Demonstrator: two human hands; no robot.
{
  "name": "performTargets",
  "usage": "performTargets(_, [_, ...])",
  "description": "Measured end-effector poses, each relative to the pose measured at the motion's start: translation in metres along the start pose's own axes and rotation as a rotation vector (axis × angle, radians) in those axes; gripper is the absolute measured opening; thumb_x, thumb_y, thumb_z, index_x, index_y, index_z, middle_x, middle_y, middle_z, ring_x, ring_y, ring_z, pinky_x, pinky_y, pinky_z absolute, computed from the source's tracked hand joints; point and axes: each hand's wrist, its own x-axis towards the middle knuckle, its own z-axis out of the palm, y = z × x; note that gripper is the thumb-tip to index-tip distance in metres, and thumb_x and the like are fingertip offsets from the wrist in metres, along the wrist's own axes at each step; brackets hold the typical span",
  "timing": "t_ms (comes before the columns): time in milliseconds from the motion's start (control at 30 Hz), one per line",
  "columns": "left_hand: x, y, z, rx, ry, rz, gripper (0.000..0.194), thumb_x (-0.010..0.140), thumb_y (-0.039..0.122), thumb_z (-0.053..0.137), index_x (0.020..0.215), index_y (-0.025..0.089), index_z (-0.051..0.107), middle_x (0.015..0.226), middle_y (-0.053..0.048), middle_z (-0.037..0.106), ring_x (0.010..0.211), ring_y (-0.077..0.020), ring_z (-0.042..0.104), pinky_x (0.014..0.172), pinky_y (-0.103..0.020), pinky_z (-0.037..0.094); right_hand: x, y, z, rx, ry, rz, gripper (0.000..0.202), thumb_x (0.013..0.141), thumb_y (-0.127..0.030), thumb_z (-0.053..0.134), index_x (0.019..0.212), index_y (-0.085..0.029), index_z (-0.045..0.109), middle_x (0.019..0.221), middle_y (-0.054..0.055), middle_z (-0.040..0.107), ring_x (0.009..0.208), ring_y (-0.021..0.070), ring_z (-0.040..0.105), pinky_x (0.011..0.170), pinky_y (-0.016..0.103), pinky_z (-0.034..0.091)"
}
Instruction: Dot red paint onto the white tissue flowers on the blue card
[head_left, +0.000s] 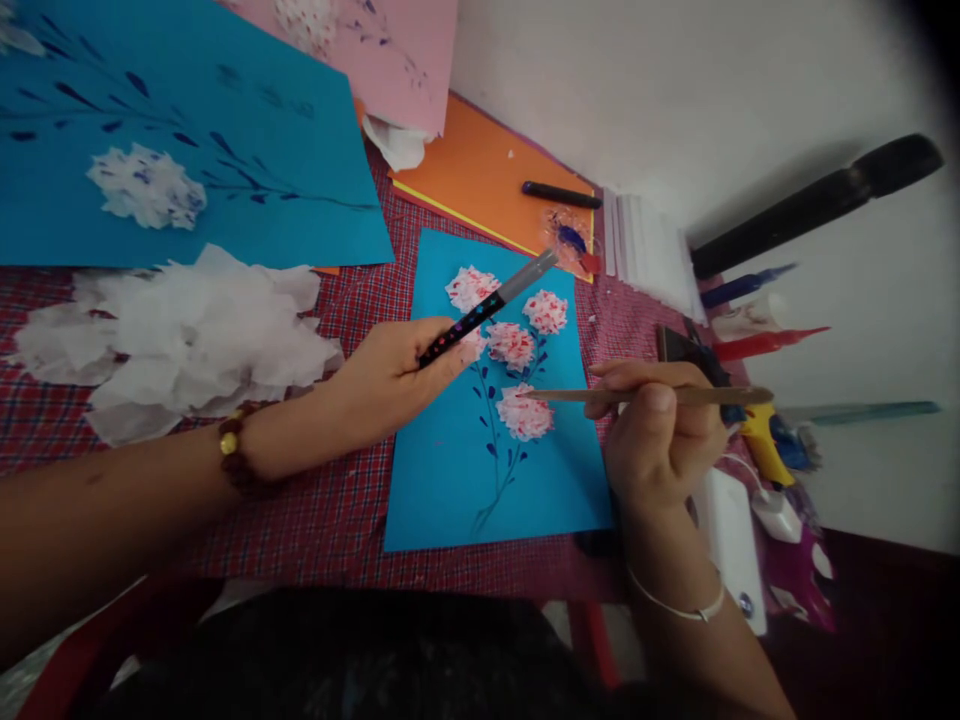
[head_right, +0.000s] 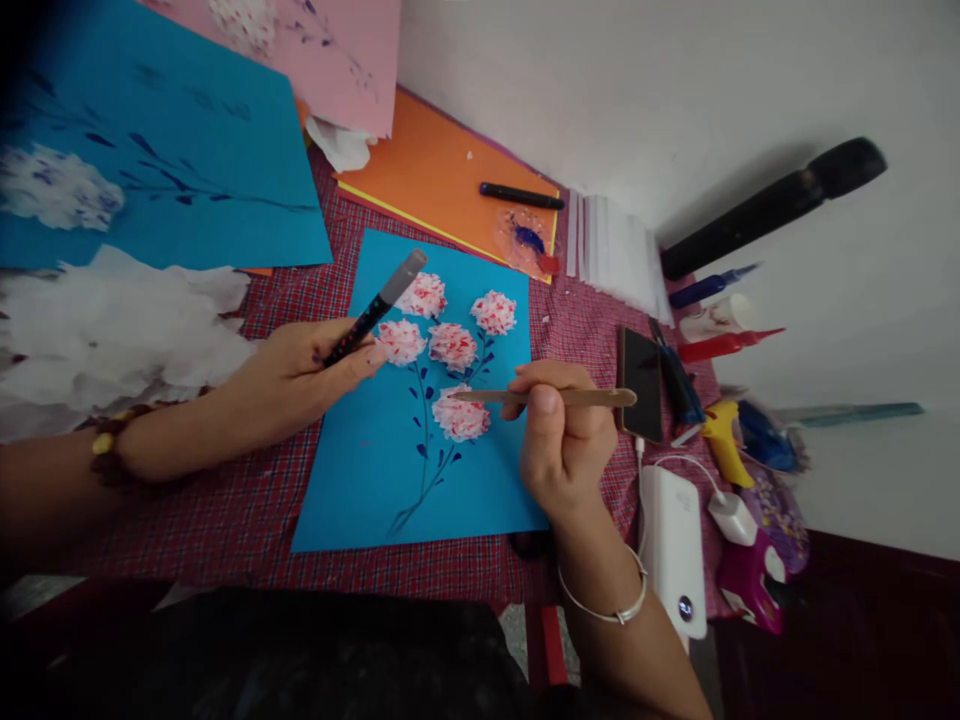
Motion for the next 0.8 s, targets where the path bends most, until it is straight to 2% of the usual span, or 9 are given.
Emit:
performTargets(100, [0.0002,0.0007,-0.0010,0.000,-0.013,0.020,0.031,0.086,0.037,0.046,0.063,0.020,0.035,0.058,0.005,0.027,0.050,-0.0080,0.028,0.045,-0.023,0.020,-0.0012,0.0010,0.0001,-0.036,-0.016,-0.004,0.027,0.098,-0.032,0.041,0.085,-0.020,0.061,0.068,-0.002,0.059,0.051,0.0089,0.057,0.056,0.029,0.050])
performTargets(233, [0.0007,0.0003,-0.0002,-0.024,-0.008,0.013,0.031,0.085,0.038,0.047,0.062,0.020,0.036,0.056,0.005,0.028,0.049,-0.0083,0.027,0.045,-0.023,0.020,0.0001,-0.0006,-0.0003,-0.059,-0.110,-0.001,0.023,0.097,-0.029,0.043,0.086,-0.021,0.062,0.074,-0.001,0.061,0.053,0.0090,0.058,0.054,0.029,0.048])
performTargets(300, [0.0013,-0.0005,0.0012,-0.029,0.003,0.003,0.031,0.084,0.039,0.048,0.062,0.020,0.038,0.056,0.005,0.029,0.049,-0.0086,0.028,0.046,-0.024,0.020,0.0020,-0.0027,0.0000,-0.052,-0.116,-0.012,0.023,0.096,-0.029,0.044,0.086,-0.022,0.063,0.072,-0.001,0.060,0.053,0.0100,0.057,0.059,0.032,0.050])
performTargets(433, [0.0020,-0.0021,0.0030,-0.031,0.001,-0.030,0.032,0.085,0.042,0.047,0.064,0.020,0.040,0.056,0.004,0.031,0.050,-0.0093,0.030,0.047,-0.024,0.020,0.0049,-0.0050,0.0019,-0.031,-0.031,-0.060,0.024,0.096,-0.029,0.043,0.088,-0.024,0.064,0.060,-0.003,0.057,0.057,0.0137,0.058,0.078,0.041,0.054])
performTargets(533, [0.0022,-0.0021,0.0028,-0.032,-0.003,-0.034,0.032,0.085,0.042,0.047,0.063,0.020,0.039,0.056,0.004,0.031,0.050,-0.0093,0.031,0.047,-0.024,0.019,0.0047,-0.0035,0.0026,-0.087,-0.120,-0.014,0.021,0.096,-0.029,0.045,0.088,-0.024,0.064,0.068,-0.002,0.061,0.058,0.0130,0.059,0.075,0.038,0.053])
performTargets(633, [0.0023,-0.0011,0.0025,-0.047,-0.003,-0.028,0.033,0.084,0.041,0.048,0.062,0.020,0.037,0.057,0.004,0.030,0.050,-0.0092,0.029,0.047,-0.024,0.019,0.0042,-0.0020,0.0012,-0.146,-0.213,0.013,0.020,0.095,-0.029,0.046,0.088,-0.024,0.064,0.072,-0.001,0.064,0.062,0.0141,0.060,0.080,0.040,0.051])
performTargets(800, [0.0022,0.0000,0.0030,-0.068,-0.002,-0.025,0.033,0.085,0.041,0.049,0.062,0.020,0.038,0.058,0.004,0.029,0.051,-0.0093,0.029,0.048,-0.024,0.019,0.0053,-0.0028,-0.0017,-0.132,-0.166,-0.018,0.021,0.096,-0.028,0.045,0.090,-0.024,0.065,0.069,-0.002,0.062,0.063,0.0138,0.061,0.080,0.039,0.051])
